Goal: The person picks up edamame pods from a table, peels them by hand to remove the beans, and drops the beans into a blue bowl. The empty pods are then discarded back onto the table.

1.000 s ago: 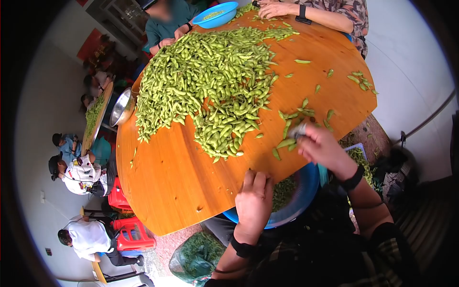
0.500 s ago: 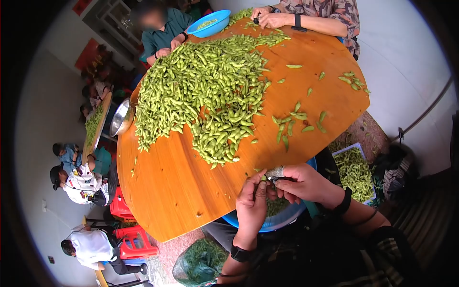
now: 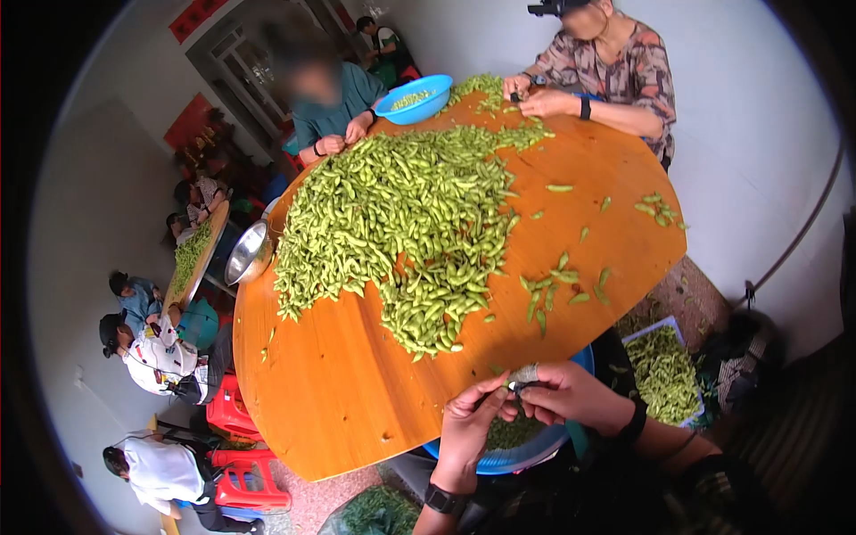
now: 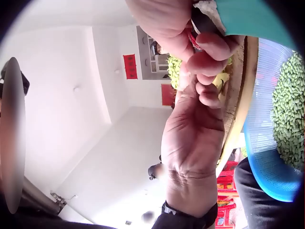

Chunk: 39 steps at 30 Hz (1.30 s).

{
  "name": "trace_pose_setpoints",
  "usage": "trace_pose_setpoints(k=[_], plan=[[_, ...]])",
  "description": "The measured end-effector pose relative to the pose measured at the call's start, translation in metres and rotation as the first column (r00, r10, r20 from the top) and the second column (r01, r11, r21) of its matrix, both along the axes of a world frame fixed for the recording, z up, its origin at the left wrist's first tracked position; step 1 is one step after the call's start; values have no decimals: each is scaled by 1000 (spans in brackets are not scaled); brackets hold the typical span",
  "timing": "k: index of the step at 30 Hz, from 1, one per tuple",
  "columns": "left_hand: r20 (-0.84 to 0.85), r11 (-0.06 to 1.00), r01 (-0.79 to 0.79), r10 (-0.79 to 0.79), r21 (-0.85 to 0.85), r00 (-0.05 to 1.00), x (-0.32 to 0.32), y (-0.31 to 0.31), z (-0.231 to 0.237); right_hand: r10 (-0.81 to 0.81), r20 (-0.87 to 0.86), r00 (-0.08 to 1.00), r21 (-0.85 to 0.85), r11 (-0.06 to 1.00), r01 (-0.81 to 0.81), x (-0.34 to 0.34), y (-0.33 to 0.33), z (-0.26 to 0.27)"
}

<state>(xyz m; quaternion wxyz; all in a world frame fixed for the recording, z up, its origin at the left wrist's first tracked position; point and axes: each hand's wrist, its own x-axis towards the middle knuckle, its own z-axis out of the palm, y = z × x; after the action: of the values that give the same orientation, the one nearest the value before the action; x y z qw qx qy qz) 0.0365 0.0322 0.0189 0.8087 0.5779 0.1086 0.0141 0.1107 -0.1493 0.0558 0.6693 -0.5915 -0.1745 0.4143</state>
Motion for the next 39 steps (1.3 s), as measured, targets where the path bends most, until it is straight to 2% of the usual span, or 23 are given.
trace_pose_setpoints(k=[3,7,8,9,10,11,12,13,15,16,17,18,20,21,22,23,25,27,29,31,33,36,39], plan=[[-2,994,39,-40,-105,999,0,3,3,-55,-20,998,89,994,57,-4,4,-14],[-20,999,-6,6,-35,1000,0,-9,2,-111,-11,994,108,988,111,-8,9,-19],[138,884,-90,29,459,990,0,-14,2,-171,103,980,69,984,165,-9,10,-19],[285,537,-227,-27,812,958,-1,-17,5,-223,221,950,35,975,220,-10,11,-19],[345,357,-296,-80,886,935,-1,-19,12,-217,229,949,36,976,215,-11,10,-18],[351,356,-304,-75,884,933,-2,-17,17,-190,374,908,23,980,196,-12,7,-18],[321,287,-277,-119,917,940,-5,-14,21,-160,509,846,9,983,181,-13,5,-17],[286,216,-249,-161,944,945,-7,-12,24,-159,512,844,8,984,180,-13,5,-15],[255,222,-216,-165,951,953,-10,-9,24,-139,298,944,-4,989,147,-14,6,-13],[283,319,-219,-171,922,944,-8,-6,19,-136,304,943,-2,990,143,-14,8,-14],[310,411,-217,-175,885,935,-7,-2,15,-161,199,967,15,987,161,-15,10,-15],[317,410,-224,-173,884,933,-6,-1,11,-184,94,978,28,983,182,-14,11,-16],[201,648,-94,-93,755,975,-9,-2,2,-197,97,976,12,980,197,-13,12,-13],[195,652,-90,-91,753,977,-10,-4,1,-210,96,973,-5,977,211,-15,13,-13],[141,840,-62,-18,538,990,-9,-6,1,-206,90,974,-10,978,207,-18,12,-15],[79,958,-62,41,281,996,-6,-7,2,-197,192,962,-26,978,205,-17,11,-16],[75,957,-86,67,276,995,-5,-6,3,-162,291,943,-36,983,181,-16,13,-17],[78,954,-123,105,273,991,-6,-1,4,-163,616,771,-25,974,226,-15,16,-15],[148,904,-129,74,407,986,-5,5,2,-125,612,780,-54,978,200,-14,18,-15],[170,906,-146,84,397,982,-4,7,3,-224,568,792,6,963,269,-15,21,-16],[25,990,-106,104,89,994,-7,3,7,-265,594,759,46,954,297,-16,27,-27],[107,988,-152,154,-26,982,-5,-8,1,-271,606,748,36,948,315,-17,27,-30],[92,985,-171,170,-1,981,-4,-8,-7,-287,555,780,12,941,338,-17,27,-30]])
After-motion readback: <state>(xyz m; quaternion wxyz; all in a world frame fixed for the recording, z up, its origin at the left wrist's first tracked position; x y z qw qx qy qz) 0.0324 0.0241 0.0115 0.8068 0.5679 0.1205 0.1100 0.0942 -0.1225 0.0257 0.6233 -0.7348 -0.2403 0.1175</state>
